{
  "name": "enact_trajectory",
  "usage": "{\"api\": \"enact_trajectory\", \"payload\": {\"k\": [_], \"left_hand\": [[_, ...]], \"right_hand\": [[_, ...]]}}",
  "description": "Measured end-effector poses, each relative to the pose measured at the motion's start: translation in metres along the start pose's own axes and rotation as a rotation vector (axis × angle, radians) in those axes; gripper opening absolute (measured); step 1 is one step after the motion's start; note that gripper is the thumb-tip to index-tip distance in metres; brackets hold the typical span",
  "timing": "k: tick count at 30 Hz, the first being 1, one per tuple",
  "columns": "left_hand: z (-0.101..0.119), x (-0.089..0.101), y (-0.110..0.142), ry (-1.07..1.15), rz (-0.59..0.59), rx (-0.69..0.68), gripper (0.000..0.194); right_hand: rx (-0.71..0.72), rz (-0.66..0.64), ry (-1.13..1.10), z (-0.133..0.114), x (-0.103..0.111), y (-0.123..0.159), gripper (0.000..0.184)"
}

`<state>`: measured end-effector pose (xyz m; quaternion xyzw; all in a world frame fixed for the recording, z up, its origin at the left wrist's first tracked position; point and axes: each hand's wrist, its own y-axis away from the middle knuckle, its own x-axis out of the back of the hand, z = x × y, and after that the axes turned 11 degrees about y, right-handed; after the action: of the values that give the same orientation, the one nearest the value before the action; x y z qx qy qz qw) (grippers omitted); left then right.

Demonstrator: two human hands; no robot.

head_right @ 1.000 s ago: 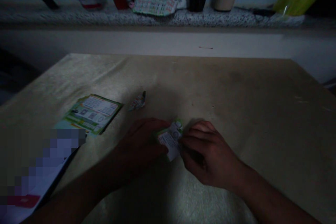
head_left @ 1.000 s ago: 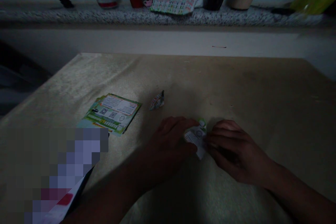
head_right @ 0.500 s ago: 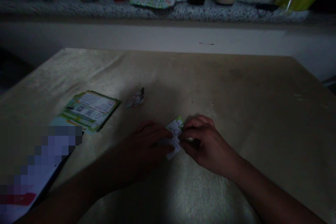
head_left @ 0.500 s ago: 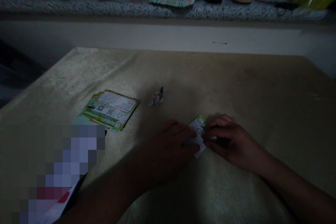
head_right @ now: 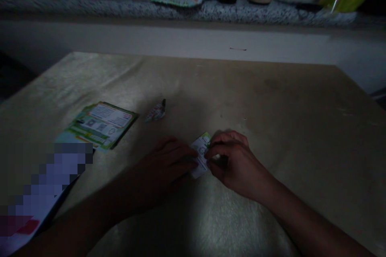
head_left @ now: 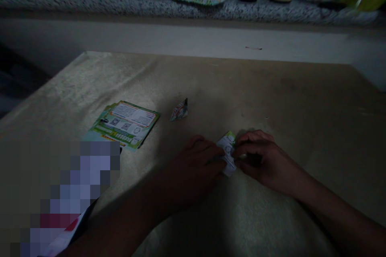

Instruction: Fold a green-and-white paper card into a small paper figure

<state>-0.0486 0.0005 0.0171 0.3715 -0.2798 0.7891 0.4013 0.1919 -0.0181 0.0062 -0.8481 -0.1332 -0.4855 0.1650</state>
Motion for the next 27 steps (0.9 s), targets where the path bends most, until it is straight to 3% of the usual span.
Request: {"api": "enact_trajectory", "payload": {"k": [6, 8, 12, 19, 27], "left_hand": [[-0.003, -0.01, -0.004, 0.114, 0.138, 0.109, 0.017], [-0.004, -0.016, -0.005, 0.14, 0.236, 0.189, 0.016], [-0.002, -0.024, -0.008, 0.106, 0.324, 0.315, 0.018], [0.006, -0.025, -0.015, 0.021, 0.348, 0.424, 0.017], [0.006, -0.027, -0.016, -0.01, 0.339, 0.441, 0.016]], "right_hand": [[0.008, 0.002, 0.03, 0.0, 0.0, 0.0, 0.015], [0.011, 0.004, 0.04, 0.0, 0.0, 0.0, 0.014], [0.007, 0.006, 0.052, 0.001, -0.001, 0.0, 0.013], [-0.005, -0.006, 0.052, 0.002, -0.001, 0.001, 0.015], [0.004, -0.016, 0.043, 0.002, 0.0, 0.0, 0.015]]}}
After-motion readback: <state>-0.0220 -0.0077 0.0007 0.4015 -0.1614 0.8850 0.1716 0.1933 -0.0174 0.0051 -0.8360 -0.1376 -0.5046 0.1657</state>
